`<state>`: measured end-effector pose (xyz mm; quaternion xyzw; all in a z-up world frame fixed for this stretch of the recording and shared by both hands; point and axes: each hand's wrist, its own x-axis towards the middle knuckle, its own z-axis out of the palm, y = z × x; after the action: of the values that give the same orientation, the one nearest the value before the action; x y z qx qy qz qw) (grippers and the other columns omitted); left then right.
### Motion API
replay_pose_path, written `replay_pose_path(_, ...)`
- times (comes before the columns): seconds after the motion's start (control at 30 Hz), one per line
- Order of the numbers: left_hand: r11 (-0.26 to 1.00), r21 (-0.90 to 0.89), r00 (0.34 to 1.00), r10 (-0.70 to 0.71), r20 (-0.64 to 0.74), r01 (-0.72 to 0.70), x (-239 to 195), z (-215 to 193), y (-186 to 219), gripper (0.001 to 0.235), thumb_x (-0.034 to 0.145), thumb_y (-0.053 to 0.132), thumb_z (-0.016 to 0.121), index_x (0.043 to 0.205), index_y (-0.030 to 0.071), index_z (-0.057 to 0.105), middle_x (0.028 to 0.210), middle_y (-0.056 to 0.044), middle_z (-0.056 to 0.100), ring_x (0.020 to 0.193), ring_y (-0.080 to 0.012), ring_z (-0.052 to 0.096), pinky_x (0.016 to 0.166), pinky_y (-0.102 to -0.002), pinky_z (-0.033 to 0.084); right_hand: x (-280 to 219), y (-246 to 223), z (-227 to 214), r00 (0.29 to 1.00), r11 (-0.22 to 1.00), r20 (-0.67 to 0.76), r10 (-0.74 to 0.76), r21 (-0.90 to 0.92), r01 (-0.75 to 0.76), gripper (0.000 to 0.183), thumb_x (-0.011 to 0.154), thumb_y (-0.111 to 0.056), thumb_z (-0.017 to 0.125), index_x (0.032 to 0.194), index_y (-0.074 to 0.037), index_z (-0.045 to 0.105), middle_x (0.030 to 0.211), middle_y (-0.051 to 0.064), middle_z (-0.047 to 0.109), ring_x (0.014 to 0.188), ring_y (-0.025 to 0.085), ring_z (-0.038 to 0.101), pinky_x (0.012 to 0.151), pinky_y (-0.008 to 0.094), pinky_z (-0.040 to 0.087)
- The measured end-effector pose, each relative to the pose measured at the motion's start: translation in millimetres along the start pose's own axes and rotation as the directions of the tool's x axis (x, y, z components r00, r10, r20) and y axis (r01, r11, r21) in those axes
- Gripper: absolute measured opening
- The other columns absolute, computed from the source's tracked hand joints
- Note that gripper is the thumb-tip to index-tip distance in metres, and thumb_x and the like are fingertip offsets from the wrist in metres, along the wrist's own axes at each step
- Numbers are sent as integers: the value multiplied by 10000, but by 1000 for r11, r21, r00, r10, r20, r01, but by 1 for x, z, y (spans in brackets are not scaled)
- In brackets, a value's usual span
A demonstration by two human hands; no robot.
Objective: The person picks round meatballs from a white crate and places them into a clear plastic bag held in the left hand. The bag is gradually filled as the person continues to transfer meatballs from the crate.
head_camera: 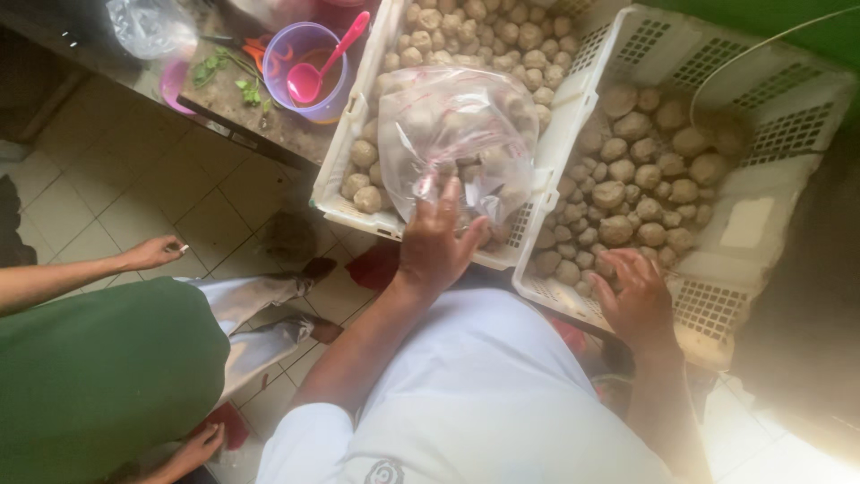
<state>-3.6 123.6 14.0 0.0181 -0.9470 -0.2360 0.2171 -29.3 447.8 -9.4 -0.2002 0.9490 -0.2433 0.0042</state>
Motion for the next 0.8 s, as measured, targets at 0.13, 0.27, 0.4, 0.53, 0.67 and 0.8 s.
replay_pose_path(0.13, 996, 94, 985, -8, 173, -8, 17, 20, 11, 749, 803, 472, 791, 1224, -120, 610, 1281, -422, 486, 1039, -488, 654, 675, -423, 630, 2, 10, 10, 999, 997, -2, 45, 59, -45, 347, 894, -254, 746, 1196, -88, 706, 1264, 99, 670, 1183, 316, 615, 989, 431, 512)
replay_pose_path(0.27, 987, 162, 927, -62, 370, 1, 37, 31, 12, 145, 983, 122, 646, 1014, -12, 691, 1244, -324, 579, 1182, -415, 658, 780, -406, 637, 8, 21, 20, 997, 996, -14, 75, 44, -74, 343, 905, -264, 733, 1204, -97, 712, 1270, 107, 679, 1145, 318, 646, 973, 429, 528)
replay_pose_path(0.4, 976, -208, 995, 46, -87, -64, 41, 25, 19, 160, 868, 49, 625, 985, -53, 662, 1321, -409, 550, 1121, -475, 632, 858, -431, 608, 10, 23, 26, 1000, 999, 3, 31, 22, -31, 360, 874, -274, 735, 1192, -104, 726, 1271, 103, 692, 1142, 327, 649, 972, 436, 530)
replay_pose_path(0.53, 821, -559, 969, -219, -117, 118, 64, 21, 31, 250, 901, 78, 608, 1108, -50, 667, 1131, -329, 605, 1018, -473, 608, 896, -506, 518, 11, 29, 31, 993, 995, 84, 86, 45, -90, 384, 882, -305, 734, 1211, -108, 721, 1293, 100, 685, 1034, 307, 685, 915, 421, 555)
replay_pose_path(0.67, 795, -606, 954, -214, -210, 45, 116, 10, 30, 199, 1030, 138, 563, 1114, -16, 658, 1035, -257, 664, 1029, -430, 616, 923, -485, 501, 13, 36, 37, 968, 986, 191, 164, -23, -162, 425, 869, -352, 738, 1233, -132, 726, 1303, 80, 692, 920, 275, 721, 874, 404, 576)
replay_pose_path(0.8, 655, -745, 911, -221, -348, -125, 185, -30, 17, 326, 978, 168, 575, 1170, -73, 469, 929, -177, 672, 893, -305, 673, 859, -402, 517, 12, 38, 41, 962, 987, 225, 156, -68, -144, 438, 855, -390, 744, 1222, -149, 740, 1236, 74, 720, 1019, 259, 716, 882, 403, 576)
